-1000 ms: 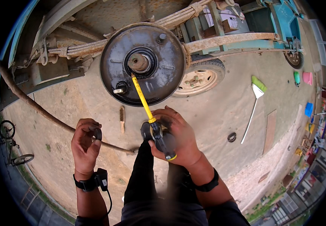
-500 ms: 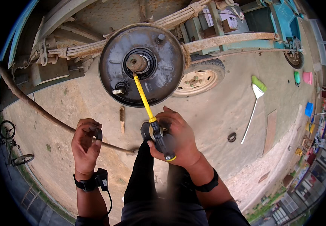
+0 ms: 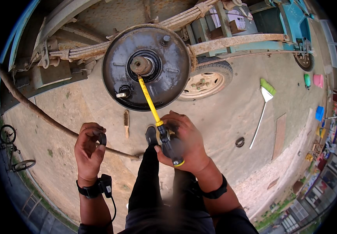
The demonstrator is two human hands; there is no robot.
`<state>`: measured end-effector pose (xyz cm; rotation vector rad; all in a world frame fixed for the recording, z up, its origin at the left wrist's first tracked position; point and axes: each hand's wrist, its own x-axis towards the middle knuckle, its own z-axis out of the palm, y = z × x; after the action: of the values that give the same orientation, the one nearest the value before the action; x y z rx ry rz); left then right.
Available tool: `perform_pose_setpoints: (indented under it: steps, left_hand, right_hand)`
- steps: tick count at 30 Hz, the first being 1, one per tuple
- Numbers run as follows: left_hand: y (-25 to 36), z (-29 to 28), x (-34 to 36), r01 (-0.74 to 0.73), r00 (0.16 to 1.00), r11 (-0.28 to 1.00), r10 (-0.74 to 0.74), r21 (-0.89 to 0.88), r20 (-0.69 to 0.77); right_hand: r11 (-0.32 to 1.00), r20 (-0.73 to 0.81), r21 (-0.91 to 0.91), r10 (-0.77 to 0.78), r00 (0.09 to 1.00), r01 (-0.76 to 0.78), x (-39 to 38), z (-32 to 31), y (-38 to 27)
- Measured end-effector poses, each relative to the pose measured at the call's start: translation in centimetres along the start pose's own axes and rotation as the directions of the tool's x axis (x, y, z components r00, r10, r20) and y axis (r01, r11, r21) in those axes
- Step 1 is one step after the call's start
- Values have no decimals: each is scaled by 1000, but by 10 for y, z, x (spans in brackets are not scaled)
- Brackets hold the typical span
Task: The person applies lubricant to a vehicle brake drum using a grease gun, then installs a retaining ring and a brake shoe assembly. The person secures the components by hand onto the axle hub.
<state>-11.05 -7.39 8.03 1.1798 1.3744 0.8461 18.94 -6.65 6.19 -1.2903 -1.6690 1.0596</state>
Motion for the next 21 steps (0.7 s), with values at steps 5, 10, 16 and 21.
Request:
perform_pose_setpoints:
  steps: [5,10,16,21]
  left_hand:
    - [-1,0,0,-1,1000,1000,1,-5,-4]
    - [-1,0,0,-5,1000,1000,5,0,-2]
    - [0,1,0,1,1000,1000,-1,-3,-5]
    - [1,2,0,4,1000,1000,-4,-9,-12]
  right_hand:
    - [999,-3,-9,-40,999,40,1,1,1]
    - [998,-12,3,-70,998,70,1,1,3]
    - [995,1,-28,-93,996,93,3,-1,2]
    - [999,5,26,-36,999,36,0,-1,2]
